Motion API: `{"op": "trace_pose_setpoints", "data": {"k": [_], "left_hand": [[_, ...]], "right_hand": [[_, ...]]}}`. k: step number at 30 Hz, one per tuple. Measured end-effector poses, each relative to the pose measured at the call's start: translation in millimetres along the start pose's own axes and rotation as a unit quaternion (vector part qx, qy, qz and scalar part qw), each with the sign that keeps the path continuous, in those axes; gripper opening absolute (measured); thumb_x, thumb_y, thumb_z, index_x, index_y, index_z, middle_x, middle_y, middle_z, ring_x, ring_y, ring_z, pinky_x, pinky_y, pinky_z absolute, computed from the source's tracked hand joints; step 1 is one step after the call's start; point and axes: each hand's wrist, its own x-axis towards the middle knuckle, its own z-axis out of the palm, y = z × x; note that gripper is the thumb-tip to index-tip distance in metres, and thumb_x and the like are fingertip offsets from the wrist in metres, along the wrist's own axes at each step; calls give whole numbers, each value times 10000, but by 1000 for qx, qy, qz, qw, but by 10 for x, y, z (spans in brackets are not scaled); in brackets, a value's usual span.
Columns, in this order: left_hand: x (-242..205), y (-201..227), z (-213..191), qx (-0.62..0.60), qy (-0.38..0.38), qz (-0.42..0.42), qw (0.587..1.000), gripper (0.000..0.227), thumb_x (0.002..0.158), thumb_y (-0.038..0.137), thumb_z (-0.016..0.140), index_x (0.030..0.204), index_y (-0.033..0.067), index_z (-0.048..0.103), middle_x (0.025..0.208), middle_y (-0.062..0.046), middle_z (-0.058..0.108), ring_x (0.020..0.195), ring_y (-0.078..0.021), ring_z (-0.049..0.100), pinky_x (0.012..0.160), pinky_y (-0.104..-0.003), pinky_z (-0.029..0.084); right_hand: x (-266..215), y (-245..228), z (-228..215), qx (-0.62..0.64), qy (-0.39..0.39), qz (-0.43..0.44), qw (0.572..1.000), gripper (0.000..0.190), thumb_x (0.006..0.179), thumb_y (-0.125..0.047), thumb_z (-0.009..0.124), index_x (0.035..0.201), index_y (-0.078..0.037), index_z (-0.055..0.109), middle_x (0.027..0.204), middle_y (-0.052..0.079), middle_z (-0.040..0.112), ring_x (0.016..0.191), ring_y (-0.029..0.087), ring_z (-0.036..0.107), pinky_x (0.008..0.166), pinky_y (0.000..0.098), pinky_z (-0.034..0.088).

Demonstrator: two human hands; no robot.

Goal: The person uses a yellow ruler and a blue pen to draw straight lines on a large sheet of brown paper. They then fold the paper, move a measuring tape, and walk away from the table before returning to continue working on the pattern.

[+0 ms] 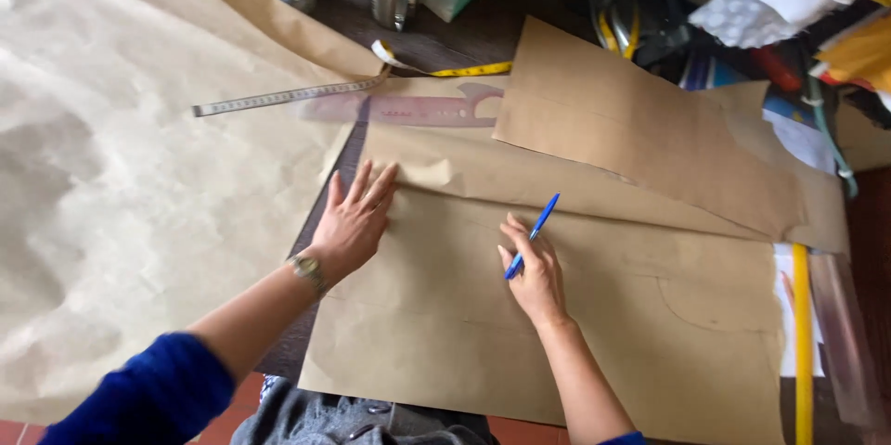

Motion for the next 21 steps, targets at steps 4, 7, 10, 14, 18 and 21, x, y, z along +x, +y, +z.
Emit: {"op": "trace_pose_setpoints", "data": {"k": [4,7,10,14,18,21], "left_hand": [[411,-97,97,-30,-17,-38,999,600,882,248,587,1424,60,411,1577,-70,226,1438,-369,194,1074,-638,271],[502,-133,126,-56,-42,-36,997,557,882,297,592,1386,95,466,1568,-48,247,1430,-350,228,1070,-625,299],[283,-190,80,-65,-48,-12,997,498,855,324,621,1320,159,546,1528,-48,305,1411,-335,280,1052,-606,331],[-219,-260,-56,-130,-32,17,991,485,818,257,663,1281,147,564,1482,-99,345,1404,-360,273,1024,-606,351],[-782,-381,-144,-208,19,9,978,454,853,190,637,1287,116,527,1509,-139,303,1416,-344,209,1058,-577,254],[-1272,-518,-55,-231,69,-48,969,453,803,145,600,1252,159,547,1493,-133,348,1396,-344,276,1050,-546,287]], "right_hand": [[246,27,125,17,9,23,1000,399,843,-91,669,1233,-108,588,1322,162,581,1143,361,577,952,472,468],[371,-14,170,-33,85,10,996,242,863,-164,680,1103,-171,645,1073,72,651,952,285,634,826,401,510],[569,-177,218,-61,172,-50,982,80,861,-207,708,938,-227,712,746,-52,680,677,151,634,655,279,534],[1162,-461,419,-15,143,-146,979,84,827,-171,741,888,-221,711,734,-55,691,657,165,654,627,264,545],[1949,-665,687,-30,47,-207,977,128,865,-129,686,974,-142,622,869,66,684,774,285,637,645,391,492],[2400,-747,1050,-90,-45,-203,974,225,850,-230,682,1057,-184,605,909,73,691,803,298,644,597,444,505]]}}
